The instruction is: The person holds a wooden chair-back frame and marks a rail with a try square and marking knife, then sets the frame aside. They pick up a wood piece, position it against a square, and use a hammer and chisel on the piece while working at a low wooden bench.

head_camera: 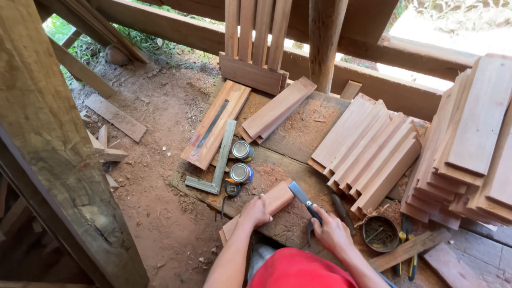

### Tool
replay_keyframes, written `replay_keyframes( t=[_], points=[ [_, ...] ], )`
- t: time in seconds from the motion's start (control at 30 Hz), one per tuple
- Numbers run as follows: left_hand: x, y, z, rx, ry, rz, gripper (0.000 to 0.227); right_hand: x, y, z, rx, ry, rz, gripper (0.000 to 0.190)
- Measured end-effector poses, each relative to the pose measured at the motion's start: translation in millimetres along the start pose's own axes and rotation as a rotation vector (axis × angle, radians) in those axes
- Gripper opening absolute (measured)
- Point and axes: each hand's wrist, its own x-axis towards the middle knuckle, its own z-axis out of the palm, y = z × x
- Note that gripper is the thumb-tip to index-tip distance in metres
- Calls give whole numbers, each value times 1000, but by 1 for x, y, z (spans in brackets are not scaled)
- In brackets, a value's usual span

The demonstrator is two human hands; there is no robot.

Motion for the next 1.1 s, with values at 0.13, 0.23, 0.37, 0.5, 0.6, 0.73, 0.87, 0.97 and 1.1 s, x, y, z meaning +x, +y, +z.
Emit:
replay_keyframes(
  t=[0.13, 0.23, 0.37, 0.5, 0.6, 0.73, 0.87, 0.97, 1.1],
  points=[
    [7, -5, 8, -3, 24, 16, 90, 25, -16, -6, 29, -64, 0, 45],
    [1, -5, 9, -22, 13, 4, 93, 3, -42, -52, 309, -17, 131, 47],
    [-38, 27, -52, -37, 3, -40, 101, -14, -33, -95, 559, 13, 156, 52],
    [-100, 58, -120, -655, 378, 110, 95, -43, -2, -108, 589, 113, 328, 58],
    [-97, 47, -100, -1345, 666, 82, 63, -53, 20, -98, 574, 198, 341, 57],
    [-102, 69, -90, -2139, 582, -645, 61, -59, 45, -70, 561, 201, 343, 57],
    [-63, 55, -6, -2187, 491, -842, 76, -64, 40, -63, 541, 114, 342, 57],
    [-27, 30, 72, -2270, 544, -929, 88, -68, 31, -63, 508, -1, 335, 61],
    [-51, 52, 64, -2133, 321, -762, 50, -73, 24, -57, 540, -44, 357, 58]
  ],
)
